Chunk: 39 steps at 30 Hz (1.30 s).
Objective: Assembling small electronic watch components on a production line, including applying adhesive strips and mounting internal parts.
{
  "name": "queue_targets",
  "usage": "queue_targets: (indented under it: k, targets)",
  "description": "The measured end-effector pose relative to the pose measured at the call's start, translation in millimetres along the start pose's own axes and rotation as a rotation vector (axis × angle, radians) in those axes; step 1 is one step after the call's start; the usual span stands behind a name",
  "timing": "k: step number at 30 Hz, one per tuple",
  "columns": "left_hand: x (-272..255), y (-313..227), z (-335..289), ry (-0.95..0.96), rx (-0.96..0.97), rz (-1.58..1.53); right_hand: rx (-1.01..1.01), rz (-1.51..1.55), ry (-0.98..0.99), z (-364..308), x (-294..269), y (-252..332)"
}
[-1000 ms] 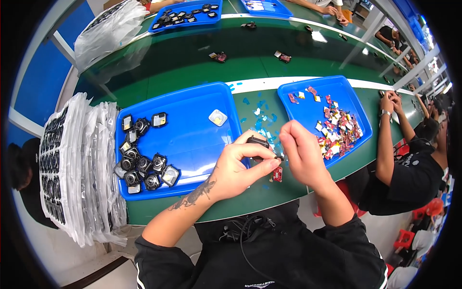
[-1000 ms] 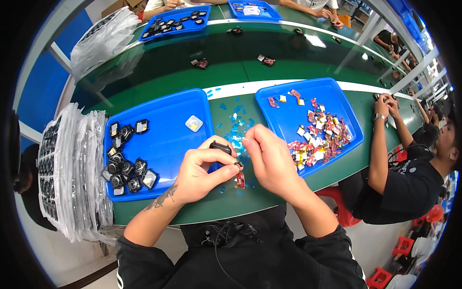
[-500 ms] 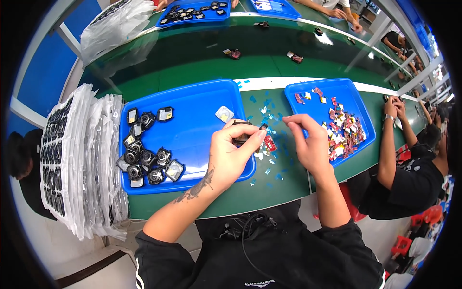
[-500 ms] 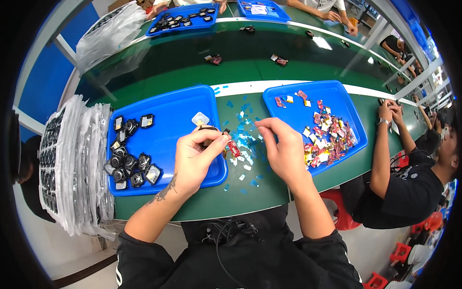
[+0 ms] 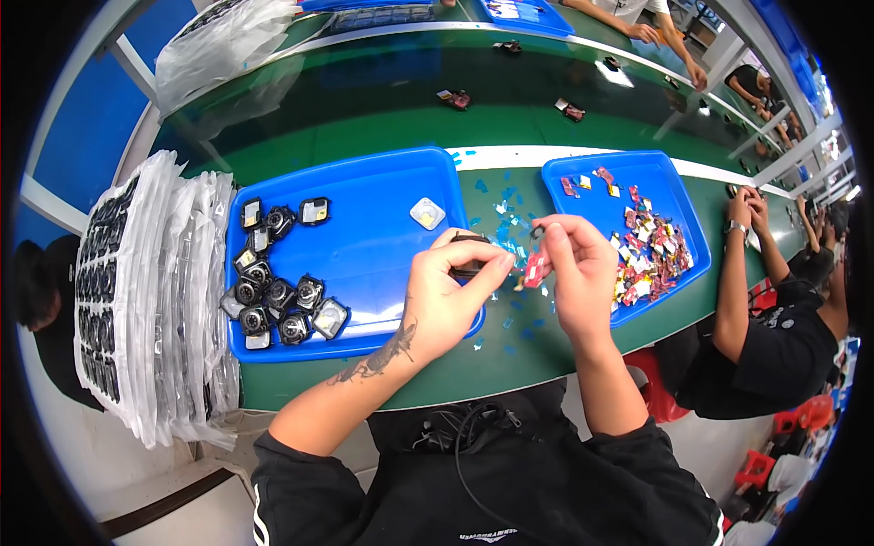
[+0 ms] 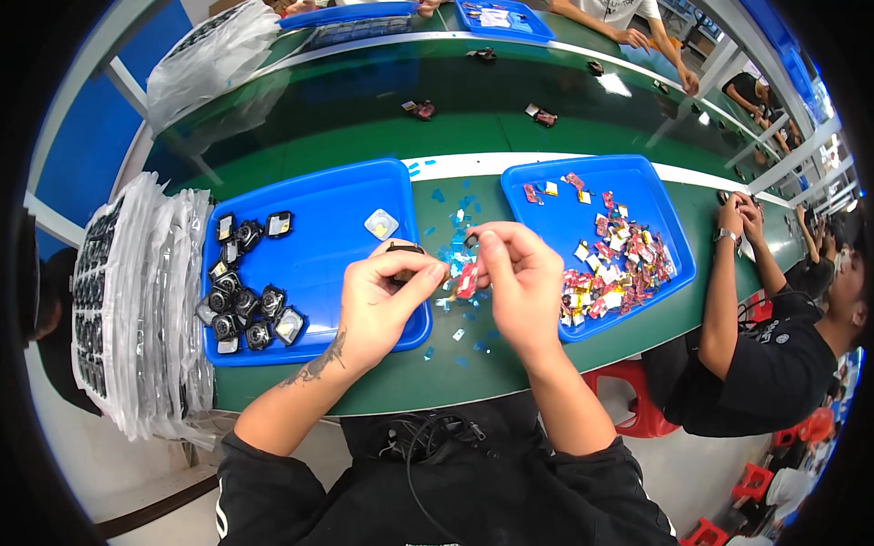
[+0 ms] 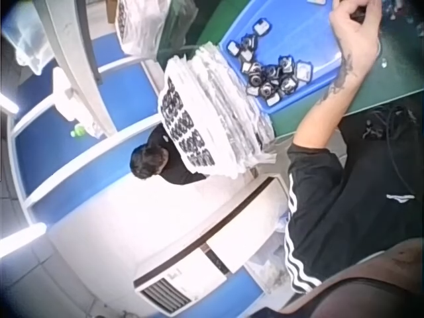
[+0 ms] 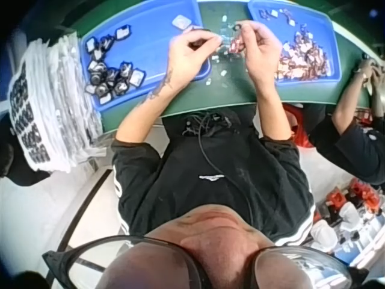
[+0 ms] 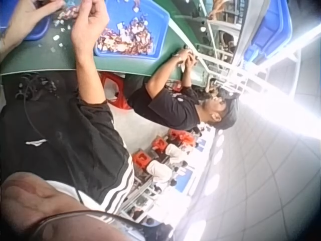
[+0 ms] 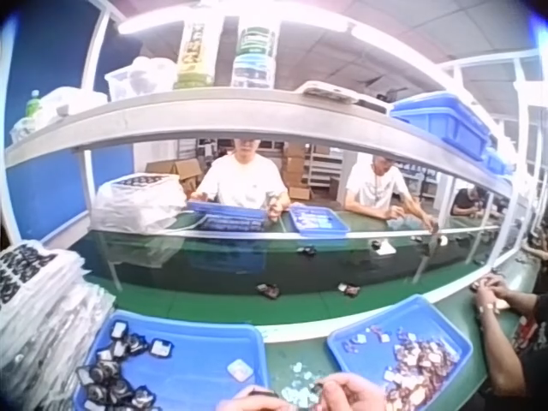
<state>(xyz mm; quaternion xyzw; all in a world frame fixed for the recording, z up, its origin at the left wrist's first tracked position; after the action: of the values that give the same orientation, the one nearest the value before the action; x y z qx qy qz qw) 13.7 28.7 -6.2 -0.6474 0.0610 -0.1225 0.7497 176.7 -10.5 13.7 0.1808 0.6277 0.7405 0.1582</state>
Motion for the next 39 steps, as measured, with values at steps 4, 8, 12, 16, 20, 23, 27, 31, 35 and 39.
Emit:
queue_targets:
  k: [4, 8, 12, 16, 20, 23, 27, 31, 35, 39]
  targets:
    - [1, -9, 1, -0.031, -0.049, 0.010, 0.044, -0.016, 0.112, 1, -3, 1]
    - [5, -14, 0, 0.005, -0.040, -0.040, -0.012, -0.053, 0.204, -4, 1, 5]
    - [2, -22, 0, 0.018, 0.047, 0.042, -0.088, -0.081, 0.182, -8, 2, 9]
    - [1, -21, -3, 0.046, 0.058, 0.023, -0.017, -0.061, 0.167, -7, 3, 9]
    - [2, -21, -2, 0.017, 0.028, -0.016, 0.091, 0.028, 0.206, -7, 4, 11]
    - [1, -18, -1, 0.008, -0.027, -0.035, 0.071, 0.046, 0.217, -8, 9, 10]
    - [-1, -21, -3, -0.133, 0.178, 0.121, 0.094, 0.115, 0.193, -2, 9, 6]
    - [7, -33, -16, -0.155, 0.628, 0.386, 0.145, 0.303, 0.024, 4, 6, 2]
    - [20, -31, -22, -0.004, 0.834, 0.448, 0.122, 0.204, 0.052, 2, 13, 7]
    - [15, -30, -18, 0.042, 1.025, 0.558, 0.114, 0.261, -0.003, 4, 10, 4]
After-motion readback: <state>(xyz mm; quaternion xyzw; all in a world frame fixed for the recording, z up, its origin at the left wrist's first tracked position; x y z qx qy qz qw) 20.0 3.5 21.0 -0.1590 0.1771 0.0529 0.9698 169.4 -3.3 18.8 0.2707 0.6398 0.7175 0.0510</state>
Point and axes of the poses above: each hand's wrist, its own z-axis towards the middle knuckle, its own x-axis out of the palm, y = z × x, the point moved 2 cm from there along z, towards the middle knuckle, and after that the axes turned 10 degrees about -y, right-handed, at the moved point
